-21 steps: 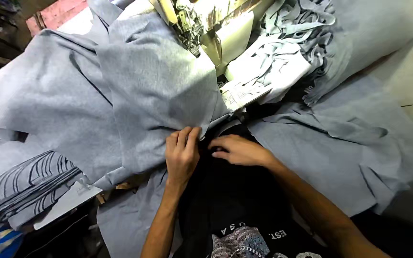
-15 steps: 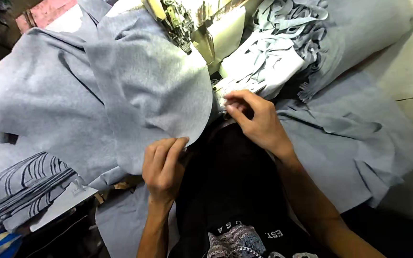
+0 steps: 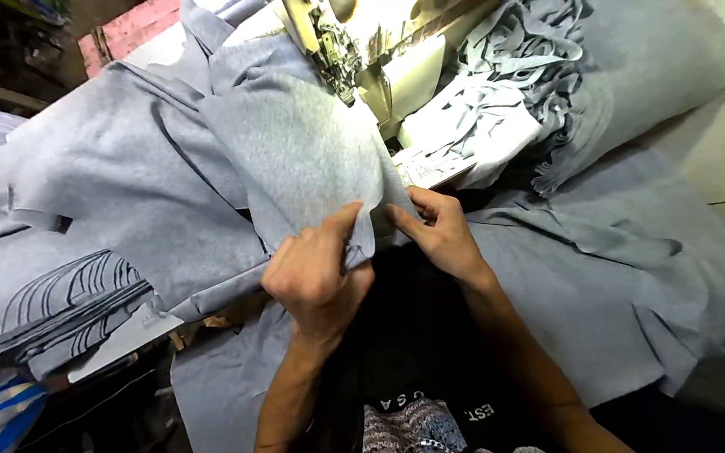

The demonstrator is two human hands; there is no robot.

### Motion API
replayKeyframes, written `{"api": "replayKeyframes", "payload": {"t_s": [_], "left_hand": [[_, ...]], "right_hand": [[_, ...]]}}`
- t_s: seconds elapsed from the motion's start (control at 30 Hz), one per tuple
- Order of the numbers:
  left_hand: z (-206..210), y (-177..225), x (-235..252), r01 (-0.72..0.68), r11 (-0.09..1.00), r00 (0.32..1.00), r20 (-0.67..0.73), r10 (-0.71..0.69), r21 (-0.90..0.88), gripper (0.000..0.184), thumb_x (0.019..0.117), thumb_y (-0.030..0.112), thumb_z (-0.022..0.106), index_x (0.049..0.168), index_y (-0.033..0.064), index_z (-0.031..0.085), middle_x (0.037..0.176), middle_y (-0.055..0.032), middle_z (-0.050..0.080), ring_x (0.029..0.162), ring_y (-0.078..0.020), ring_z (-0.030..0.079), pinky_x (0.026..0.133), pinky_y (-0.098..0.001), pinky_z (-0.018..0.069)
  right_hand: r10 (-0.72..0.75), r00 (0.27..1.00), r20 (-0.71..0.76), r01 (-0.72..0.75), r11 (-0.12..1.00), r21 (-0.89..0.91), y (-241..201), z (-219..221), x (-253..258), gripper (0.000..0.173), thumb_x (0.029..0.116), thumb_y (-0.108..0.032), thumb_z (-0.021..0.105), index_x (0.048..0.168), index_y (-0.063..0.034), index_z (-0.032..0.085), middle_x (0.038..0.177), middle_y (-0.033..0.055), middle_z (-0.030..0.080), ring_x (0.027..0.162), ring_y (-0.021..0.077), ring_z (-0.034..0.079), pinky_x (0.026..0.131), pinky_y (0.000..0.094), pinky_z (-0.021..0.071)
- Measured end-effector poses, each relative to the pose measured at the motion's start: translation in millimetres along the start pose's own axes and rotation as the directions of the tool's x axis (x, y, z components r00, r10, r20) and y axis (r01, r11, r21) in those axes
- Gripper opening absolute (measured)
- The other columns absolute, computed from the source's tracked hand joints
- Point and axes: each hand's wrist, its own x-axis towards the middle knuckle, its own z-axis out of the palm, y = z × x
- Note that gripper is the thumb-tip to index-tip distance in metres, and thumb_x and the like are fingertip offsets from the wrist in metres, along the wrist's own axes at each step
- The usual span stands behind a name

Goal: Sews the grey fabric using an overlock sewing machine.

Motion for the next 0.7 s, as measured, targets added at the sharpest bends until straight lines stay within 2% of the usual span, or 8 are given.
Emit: {"api": "replayKeyframes", "payload": {"t_s": [0.03, 0.1, 0.2, 0.3, 0.43, 0.5, 0.6, 0.7], "left_hand": [[5, 1, -3, -0.038, 0.999, 0.999, -0.038, 0.038, 0.0, 0.016, 0.0902, 0.02, 0.073, 0.1, 0.0093, 0.08, 0.063, -0.003, 0.065, 0.051, -0.0145, 0.053, 0.051, -0.0324, 0.0388], [15, 4, -11, -0.122, 0.992, 0.991, -0.054, 0.123, 0.019, 0.019, 0.0908, 0.023, 0.071, 0.1, 0.0083, 0.08, 0.058, -0.003, 0.057, 0.051, -0.0174, 0.049, 0.051, -0.0332, 0.0359], [32, 9, -26, -0.176, 0.984, 0.983, 0.06, 0.173, 0.039, 0.025, 0.0896, 0.023, 0.067, 0.106, 0.0108, 0.081, 0.06, -0.003, 0.056, 0.051, -0.0191, 0.049, 0.049, -0.0336, 0.0342], [42, 7, -41, -0.18, 0.984, 0.963, 0.206, 0.175, 0.002, 0.024, 0.0893, 0.019, 0.068, 0.108, 0.0117, 0.081, 0.067, -0.0036, 0.063, 0.055, -0.0194, 0.057, 0.049, -0.0333, 0.0403], [41, 5, -54, -0.141, 0.989, 0.954, 0.263, 0.145, -0.035, 0.026, 0.0894, 0.017, 0.067, 0.112, 0.0126, 0.08, 0.069, -0.0033, 0.067, 0.057, -0.0179, 0.059, 0.05, -0.0319, 0.0411], [42, 7, -62, -0.086, 0.995, 0.962, 0.253, 0.098, -0.06, 0.029, 0.0882, 0.015, 0.066, 0.113, 0.0097, 0.079, 0.072, -0.0037, 0.069, 0.059, -0.0176, 0.061, 0.052, -0.0319, 0.0433], [43, 11, -71, -0.008, 0.997, 0.973, 0.23, 0.026, -0.08, 0.023, 0.0877, 0.016, 0.066, 0.105, 0.0049, 0.077, 0.077, -0.0045, 0.072, 0.065, -0.0171, 0.064, 0.057, -0.0311, 0.0473], [43, 11, -73, -0.002, 0.998, 0.973, 0.229, 0.017, -0.063, 0.019, 0.0908, 0.018, 0.066, 0.098, 0.006, 0.078, 0.077, -0.005, 0.07, 0.068, -0.0185, 0.063, 0.059, -0.0318, 0.047]], "right_hand": [[-0.021, 1.0, -0.02, 0.021, 1.0, 0.002, 3, -1, -3, 0.01, 0.0991, -0.019, 0.067, 0.097, -0.0092, 0.069, 0.077, -0.0016, 0.068, 0.067, 0.0049, 0.065, 0.058, 0.022, 0.0549], [-0.042, 0.998, -0.052, 0.042, 0.999, 0.008, 7, -2, -8, 0.009, 0.0989, -0.017, 0.066, 0.097, -0.0092, 0.069, 0.079, -0.0027, 0.067, 0.068, 0.0034, 0.063, 0.059, 0.0201, 0.0537], [-0.018, 0.997, -0.079, 0.02, 0.999, 0.026, 17, 1, -14, 0.008, 0.0971, -0.012, 0.061, 0.098, -0.0094, 0.069, 0.082, -0.0043, 0.066, 0.072, 0.0009, 0.062, 0.063, 0.0188, 0.053], [0.026, 0.995, -0.093, -0.021, 0.998, 0.052, 29, 6, -18, 0.015, 0.094, -0.006, 0.058, 0.102, -0.0063, 0.071, 0.087, -0.0024, 0.069, 0.078, 0.002, 0.065, 0.068, 0.0202, 0.0552], [0.051, 0.992, -0.112, -0.045, 0.998, 0.053, 38, 10, -25, 0.01, 0.0952, -0.008, 0.059, 0.099, -0.0073, 0.068, 0.079, -0.004, 0.064, 0.069, 0.0004, 0.061, 0.063, 0.0175, 0.0517], [0.036, 0.992, -0.122, -0.032, 0.999, 0.042, 37, 10, -26, 0.009, 0.0959, -0.008, 0.059, 0.099, -0.0075, 0.067, 0.079, -0.0044, 0.064, 0.07, -0.0003, 0.06, 0.063, 0.0166, 0.0511], [0.019, 0.99, -0.137, -0.011, 0.998, 0.058, 37, 11, -29, 0.01, 0.0955, -0.006, 0.059, 0.1, -0.0057, 0.068, 0.08, -0.0035, 0.065, 0.071, -0.0002, 0.062, 0.064, 0.0162, 0.0521], [0.02, 0.989, -0.144, -0.009, 0.997, 0.081, 37, 13, -31, 0.01, 0.0954, -0.006, 0.058, 0.1, -0.0052, 0.067, 0.08, -0.0037, 0.065, 0.071, -0.0005, 0.061, 0.064, 0.0158, 0.0512]]}}
